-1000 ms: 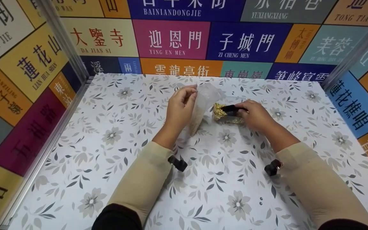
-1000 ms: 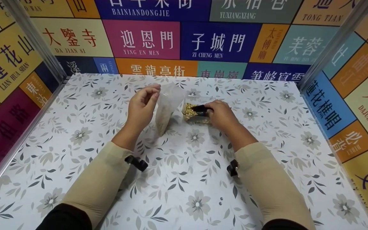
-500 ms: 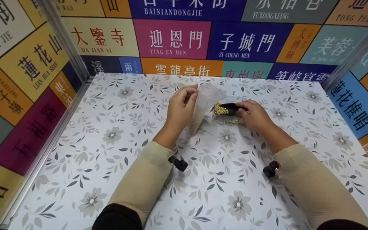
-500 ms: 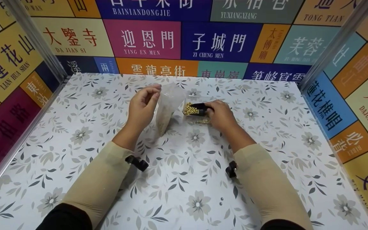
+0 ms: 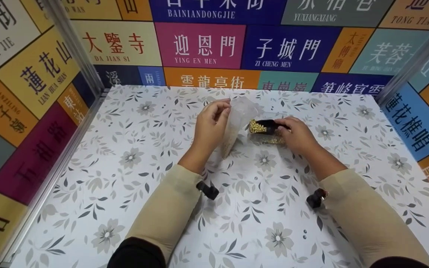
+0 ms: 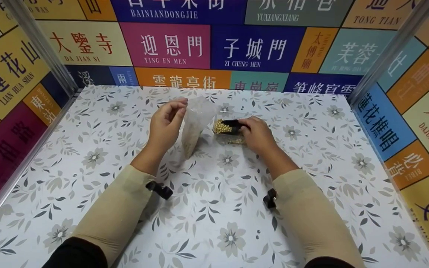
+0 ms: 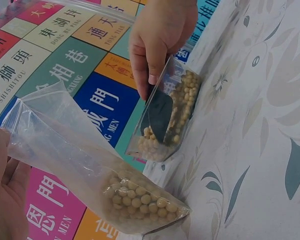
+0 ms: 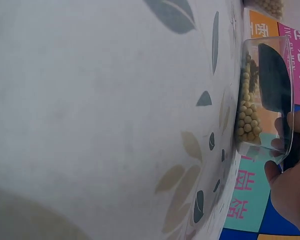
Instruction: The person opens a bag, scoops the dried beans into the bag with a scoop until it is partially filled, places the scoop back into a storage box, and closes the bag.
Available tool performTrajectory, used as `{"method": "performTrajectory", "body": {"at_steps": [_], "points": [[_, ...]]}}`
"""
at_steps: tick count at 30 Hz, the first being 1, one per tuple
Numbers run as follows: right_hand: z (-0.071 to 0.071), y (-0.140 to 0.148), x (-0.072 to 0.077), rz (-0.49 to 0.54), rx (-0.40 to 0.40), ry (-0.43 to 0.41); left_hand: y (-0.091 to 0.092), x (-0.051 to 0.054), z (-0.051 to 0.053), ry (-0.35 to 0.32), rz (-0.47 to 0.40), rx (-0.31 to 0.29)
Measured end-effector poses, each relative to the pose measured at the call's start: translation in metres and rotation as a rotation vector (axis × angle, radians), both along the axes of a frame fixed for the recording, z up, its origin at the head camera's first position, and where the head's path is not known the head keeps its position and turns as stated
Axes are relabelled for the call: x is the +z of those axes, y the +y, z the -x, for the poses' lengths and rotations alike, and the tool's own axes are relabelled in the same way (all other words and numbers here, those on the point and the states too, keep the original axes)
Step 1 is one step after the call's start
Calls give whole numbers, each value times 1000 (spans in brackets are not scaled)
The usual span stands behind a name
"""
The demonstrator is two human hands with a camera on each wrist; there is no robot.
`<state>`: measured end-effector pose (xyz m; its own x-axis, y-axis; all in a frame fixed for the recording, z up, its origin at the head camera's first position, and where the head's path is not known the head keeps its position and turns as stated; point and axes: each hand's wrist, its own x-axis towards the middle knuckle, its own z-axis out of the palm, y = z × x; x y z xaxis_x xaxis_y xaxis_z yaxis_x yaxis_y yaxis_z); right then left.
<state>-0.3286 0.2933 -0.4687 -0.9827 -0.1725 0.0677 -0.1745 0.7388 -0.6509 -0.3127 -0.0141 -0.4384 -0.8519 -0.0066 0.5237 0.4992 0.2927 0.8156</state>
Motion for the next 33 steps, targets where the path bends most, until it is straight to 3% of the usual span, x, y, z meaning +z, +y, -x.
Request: {"method": "performTrajectory", "body": {"at_steps": [14,24,33], "points": [[-14,21,5,146,-58,39,0,0,-1,3,-21,-13],[-22,31,11,279,-125,11,1,0,-1,2,-35,-6],[-26,29,38,253,-149,41,1,1,-1,0,-38,-4]]}}
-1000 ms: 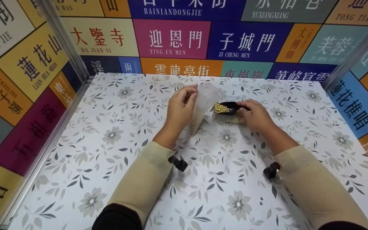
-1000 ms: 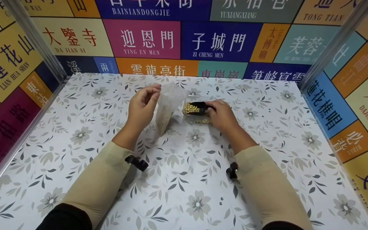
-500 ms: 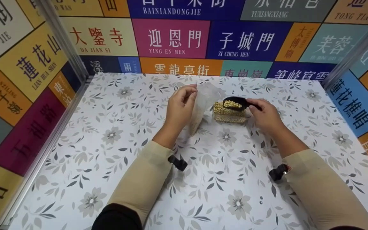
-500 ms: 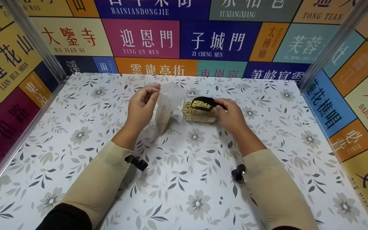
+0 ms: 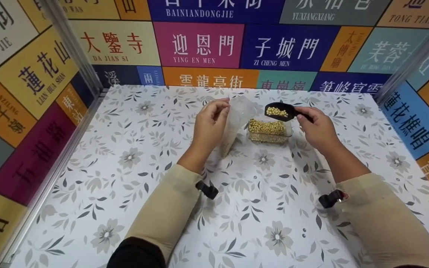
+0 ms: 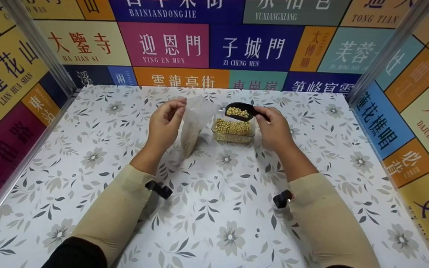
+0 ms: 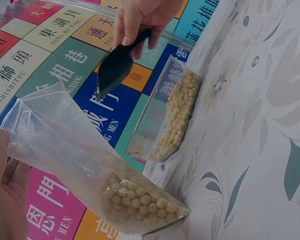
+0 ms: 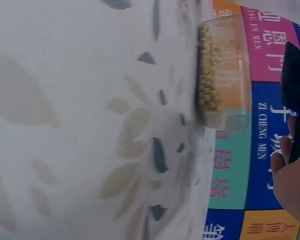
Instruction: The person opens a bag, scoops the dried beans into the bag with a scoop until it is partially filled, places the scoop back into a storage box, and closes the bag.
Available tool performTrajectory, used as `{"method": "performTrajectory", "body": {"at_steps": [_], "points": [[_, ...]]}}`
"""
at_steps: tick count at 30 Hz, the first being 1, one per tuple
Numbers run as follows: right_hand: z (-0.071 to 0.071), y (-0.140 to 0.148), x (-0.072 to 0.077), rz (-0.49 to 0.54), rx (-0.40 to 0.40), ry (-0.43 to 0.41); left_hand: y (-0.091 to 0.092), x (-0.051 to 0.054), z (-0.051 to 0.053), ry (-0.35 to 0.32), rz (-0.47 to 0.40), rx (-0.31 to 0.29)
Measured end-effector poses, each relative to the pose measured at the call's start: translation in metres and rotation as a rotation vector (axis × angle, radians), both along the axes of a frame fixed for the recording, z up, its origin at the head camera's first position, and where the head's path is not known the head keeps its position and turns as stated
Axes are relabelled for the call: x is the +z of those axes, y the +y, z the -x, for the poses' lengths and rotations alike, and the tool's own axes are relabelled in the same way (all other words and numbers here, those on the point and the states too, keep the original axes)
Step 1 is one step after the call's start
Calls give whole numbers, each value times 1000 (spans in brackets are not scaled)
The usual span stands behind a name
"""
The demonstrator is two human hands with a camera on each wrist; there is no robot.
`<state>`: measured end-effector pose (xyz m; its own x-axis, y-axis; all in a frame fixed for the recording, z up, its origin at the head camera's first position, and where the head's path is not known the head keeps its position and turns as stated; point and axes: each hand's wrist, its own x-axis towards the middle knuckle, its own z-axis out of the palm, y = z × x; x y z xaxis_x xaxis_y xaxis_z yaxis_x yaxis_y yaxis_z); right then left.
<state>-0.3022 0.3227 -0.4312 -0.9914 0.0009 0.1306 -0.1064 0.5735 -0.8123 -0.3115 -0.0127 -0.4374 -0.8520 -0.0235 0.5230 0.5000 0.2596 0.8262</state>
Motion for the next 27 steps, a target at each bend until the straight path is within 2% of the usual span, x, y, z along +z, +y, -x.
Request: {"method": "performTrajectory", "body": {"at_steps": [7,14,20,27], "points": [[-5,-13,31,-79,-10,72,-1,0,0,7,7,-3],[-14,-33,58,-146,45,150,-1,-1,0,7,47,15],[-17,-51,68,-284,89,225,-1,0,-1,-3,36,11],[-17,-64,73,-409,87,320,-1,1,-1,-20,34,2]]}}
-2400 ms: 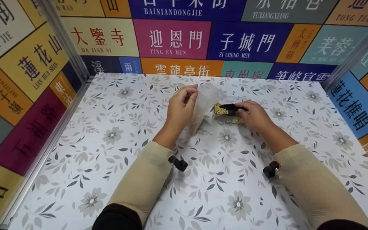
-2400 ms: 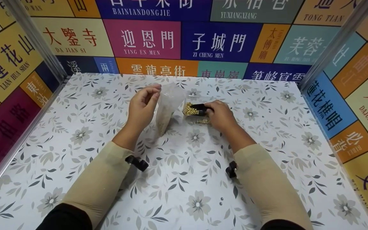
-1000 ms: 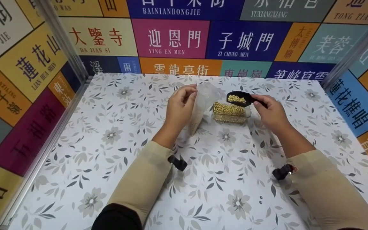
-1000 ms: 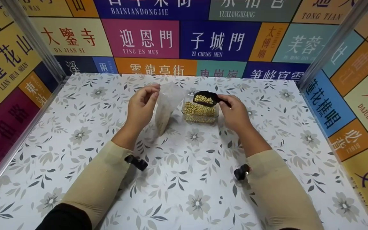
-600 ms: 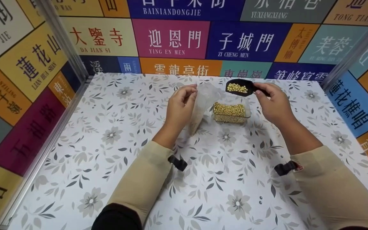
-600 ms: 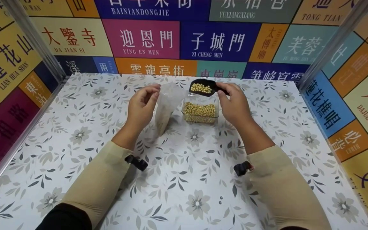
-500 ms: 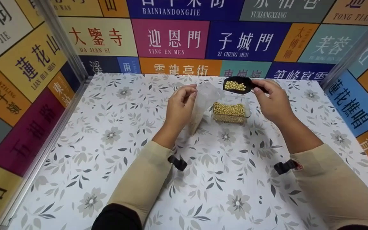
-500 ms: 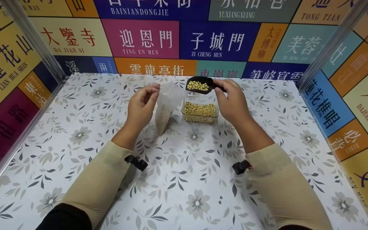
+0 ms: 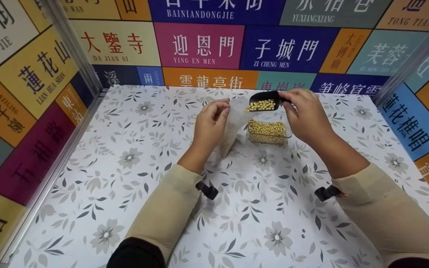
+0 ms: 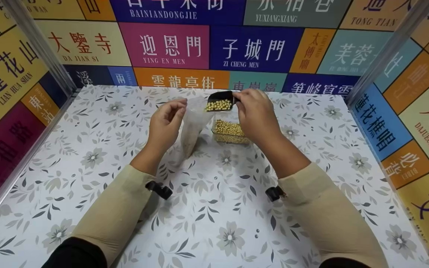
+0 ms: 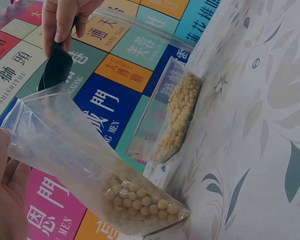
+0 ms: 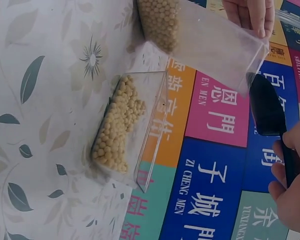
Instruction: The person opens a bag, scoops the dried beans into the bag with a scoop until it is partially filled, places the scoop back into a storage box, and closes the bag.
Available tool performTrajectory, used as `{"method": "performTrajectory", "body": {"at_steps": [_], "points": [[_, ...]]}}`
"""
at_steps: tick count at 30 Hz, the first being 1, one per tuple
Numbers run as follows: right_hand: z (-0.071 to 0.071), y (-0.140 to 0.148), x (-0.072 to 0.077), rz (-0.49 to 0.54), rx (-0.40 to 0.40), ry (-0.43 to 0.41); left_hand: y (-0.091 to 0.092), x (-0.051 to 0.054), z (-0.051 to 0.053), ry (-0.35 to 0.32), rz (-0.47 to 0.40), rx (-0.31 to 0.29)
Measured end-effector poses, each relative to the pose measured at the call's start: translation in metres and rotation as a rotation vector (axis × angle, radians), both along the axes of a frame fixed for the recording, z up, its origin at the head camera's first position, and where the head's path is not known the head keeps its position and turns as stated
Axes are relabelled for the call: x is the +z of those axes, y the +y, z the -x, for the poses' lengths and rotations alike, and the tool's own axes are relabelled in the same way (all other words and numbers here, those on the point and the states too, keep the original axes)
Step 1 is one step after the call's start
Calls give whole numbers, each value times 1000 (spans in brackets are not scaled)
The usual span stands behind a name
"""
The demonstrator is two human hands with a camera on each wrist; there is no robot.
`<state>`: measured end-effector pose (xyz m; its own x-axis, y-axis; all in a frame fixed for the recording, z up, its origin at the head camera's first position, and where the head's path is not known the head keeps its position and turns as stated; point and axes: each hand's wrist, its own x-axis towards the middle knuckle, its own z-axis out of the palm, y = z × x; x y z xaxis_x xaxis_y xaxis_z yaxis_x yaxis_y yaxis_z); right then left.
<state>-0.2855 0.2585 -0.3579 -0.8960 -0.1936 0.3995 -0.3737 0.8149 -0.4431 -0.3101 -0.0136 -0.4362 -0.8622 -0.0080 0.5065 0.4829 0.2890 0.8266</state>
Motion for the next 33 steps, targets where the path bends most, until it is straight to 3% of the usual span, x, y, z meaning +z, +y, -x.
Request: {"method": "performTrajectory", "body": {"at_steps": [11,16,26,33], "points": [[1,-5,1,-55,62,186,0,-1,0,7,-17,-8],[1,0,0,-47,58,205,0,-1,0,28,-10,-15],[3,25,-3,14,-43,40,0,-1,1,27,-5,-7],[18,45,-26,-66,-105,-116,1,-1,1,23,-24,-17]]}}
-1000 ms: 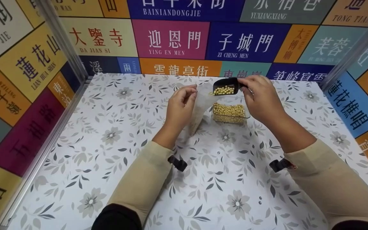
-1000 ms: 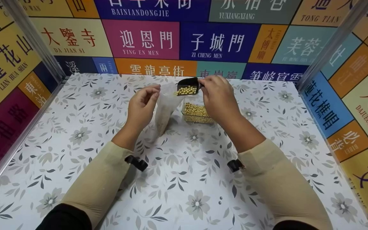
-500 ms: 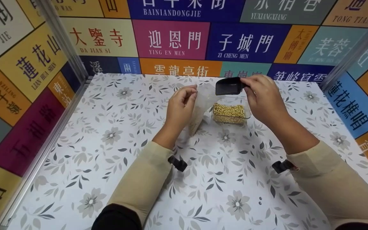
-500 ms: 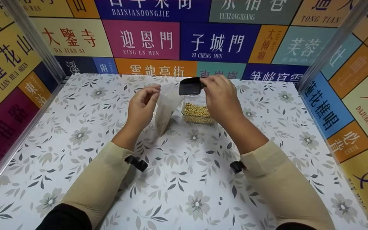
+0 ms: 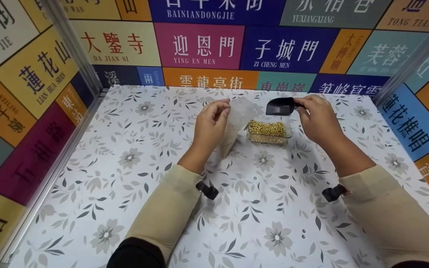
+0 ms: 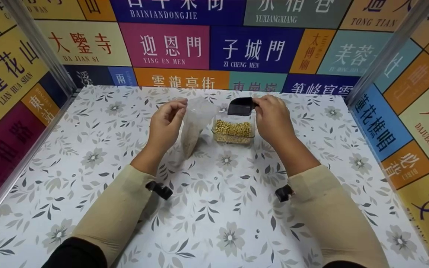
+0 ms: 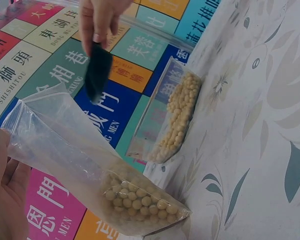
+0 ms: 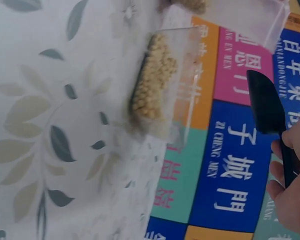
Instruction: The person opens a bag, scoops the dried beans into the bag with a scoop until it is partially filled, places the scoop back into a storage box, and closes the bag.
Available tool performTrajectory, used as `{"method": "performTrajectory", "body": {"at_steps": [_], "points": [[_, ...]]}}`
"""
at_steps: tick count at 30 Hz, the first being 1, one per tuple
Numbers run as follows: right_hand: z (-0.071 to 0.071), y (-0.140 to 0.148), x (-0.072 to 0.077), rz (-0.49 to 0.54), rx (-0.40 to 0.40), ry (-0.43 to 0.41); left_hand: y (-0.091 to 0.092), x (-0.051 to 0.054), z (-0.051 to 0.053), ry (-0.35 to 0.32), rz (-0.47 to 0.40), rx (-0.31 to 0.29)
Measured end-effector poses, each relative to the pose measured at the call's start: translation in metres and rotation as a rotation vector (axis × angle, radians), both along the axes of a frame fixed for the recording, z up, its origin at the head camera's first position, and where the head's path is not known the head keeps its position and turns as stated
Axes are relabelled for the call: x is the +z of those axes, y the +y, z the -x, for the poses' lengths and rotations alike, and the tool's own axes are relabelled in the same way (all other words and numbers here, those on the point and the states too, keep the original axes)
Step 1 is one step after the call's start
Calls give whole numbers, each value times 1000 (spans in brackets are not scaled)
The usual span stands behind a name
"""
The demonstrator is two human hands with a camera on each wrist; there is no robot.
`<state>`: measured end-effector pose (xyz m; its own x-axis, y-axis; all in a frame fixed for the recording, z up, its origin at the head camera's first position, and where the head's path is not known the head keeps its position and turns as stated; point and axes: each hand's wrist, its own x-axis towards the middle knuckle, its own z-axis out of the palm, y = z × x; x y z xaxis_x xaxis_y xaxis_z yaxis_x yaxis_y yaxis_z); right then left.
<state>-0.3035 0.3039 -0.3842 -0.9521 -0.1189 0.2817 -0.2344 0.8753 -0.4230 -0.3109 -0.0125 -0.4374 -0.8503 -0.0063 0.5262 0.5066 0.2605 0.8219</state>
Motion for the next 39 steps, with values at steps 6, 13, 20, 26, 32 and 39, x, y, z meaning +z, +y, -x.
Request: {"method": "performTrajectory", "body": {"at_steps": [6,13,20,26,32,39], "points": [[10,9,-20,-101,-19,-105,1,0,0,-7,-9,-5],[16,10,-34,-200,2,-79,1,0,-1,12,20,19],[21,-1,-36,-286,0,-56,1,0,0,-3,6,19],[26,-8,-36,-401,21,-60,2,0,0,-11,12,14],[33,-12,-36,-419,34,-94,1,0,0,-17,13,16],[36,-16,-43,-313,67,-106,1,1,-1,-18,20,11]]}}
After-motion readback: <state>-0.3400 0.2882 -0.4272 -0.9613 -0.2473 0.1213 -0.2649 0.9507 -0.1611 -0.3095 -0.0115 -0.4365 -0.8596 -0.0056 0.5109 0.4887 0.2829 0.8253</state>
